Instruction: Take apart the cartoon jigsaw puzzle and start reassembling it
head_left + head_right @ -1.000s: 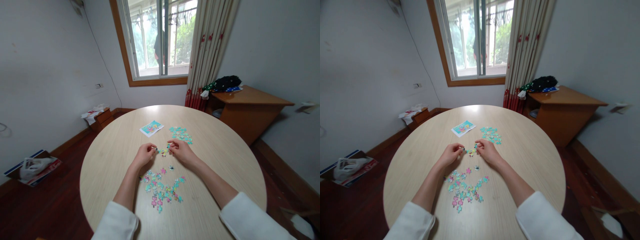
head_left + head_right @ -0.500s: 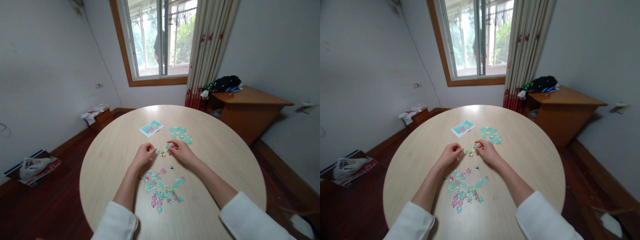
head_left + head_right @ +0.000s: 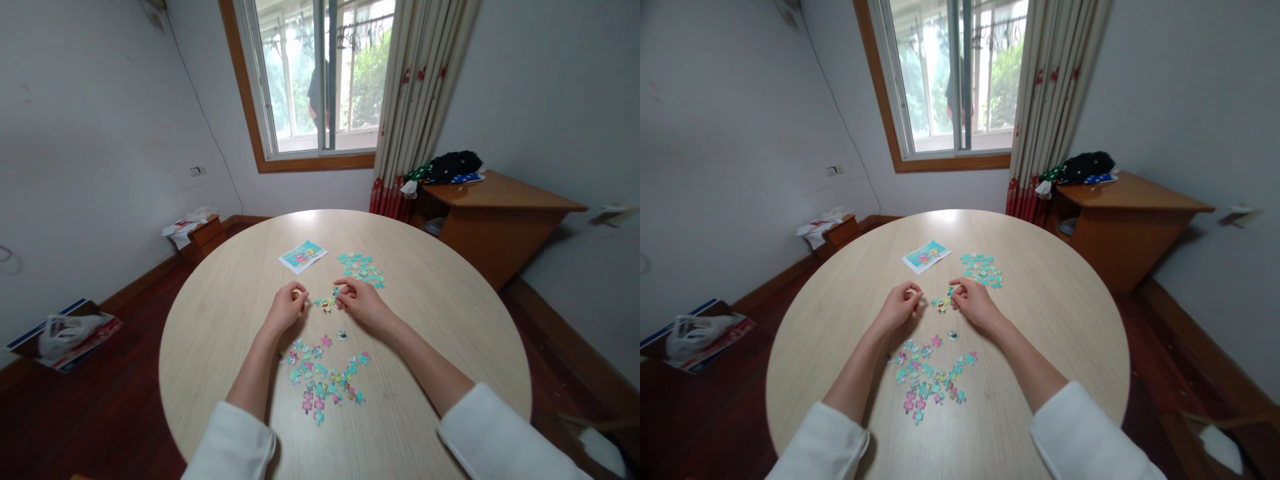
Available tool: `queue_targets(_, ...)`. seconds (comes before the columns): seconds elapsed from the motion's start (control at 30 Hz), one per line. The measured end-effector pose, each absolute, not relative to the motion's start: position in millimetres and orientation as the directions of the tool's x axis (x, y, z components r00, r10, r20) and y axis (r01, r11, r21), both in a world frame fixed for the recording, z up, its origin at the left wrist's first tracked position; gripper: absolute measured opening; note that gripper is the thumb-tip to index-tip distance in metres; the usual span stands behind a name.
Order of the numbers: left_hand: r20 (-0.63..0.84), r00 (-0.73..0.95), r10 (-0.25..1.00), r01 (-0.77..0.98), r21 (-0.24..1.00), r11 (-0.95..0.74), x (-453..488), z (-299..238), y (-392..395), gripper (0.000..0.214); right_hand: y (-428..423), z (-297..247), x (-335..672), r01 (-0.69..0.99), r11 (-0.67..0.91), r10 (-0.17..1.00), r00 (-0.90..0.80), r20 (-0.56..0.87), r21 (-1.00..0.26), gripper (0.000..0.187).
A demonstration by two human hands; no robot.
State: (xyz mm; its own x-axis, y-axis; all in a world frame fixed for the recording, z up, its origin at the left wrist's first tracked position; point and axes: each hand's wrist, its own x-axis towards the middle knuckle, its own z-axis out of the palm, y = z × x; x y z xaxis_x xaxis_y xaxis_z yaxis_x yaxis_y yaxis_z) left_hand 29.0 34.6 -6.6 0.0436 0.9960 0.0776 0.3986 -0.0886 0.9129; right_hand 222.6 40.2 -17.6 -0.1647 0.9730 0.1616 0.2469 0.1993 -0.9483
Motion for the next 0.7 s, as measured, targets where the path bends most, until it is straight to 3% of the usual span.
queue_targets(0.4, 0.035, 0.09, 0.995, 0.232, 0.971, -0.055, 31.7, -10.5, 35.8, 0.016, 42.6, -21.6, 224.0, 0.277, 0.21, 0.971, -0.169, 0.167, -0.938, 0.027)
queue_targets(0.57, 0.027, 0.089, 0.996, 0.209, 0.977, -0.045, 33.0, -11.6, 36.4, 0.019, 43.6, -22.3, 226.8, 0.372, 0.257, 0.962, -0.182, 0.201, -0.892, 0.03)
queue_targets(0.7, 0.033, 0.101, 0.994, 0.25, 0.967, -0.058, 32.3, -12.2, 36.3, 0.01, 42.0, -18.1, 227.8, 0.474, 0.278, 0.959, -0.187, 0.213, -0.836, 0.031)
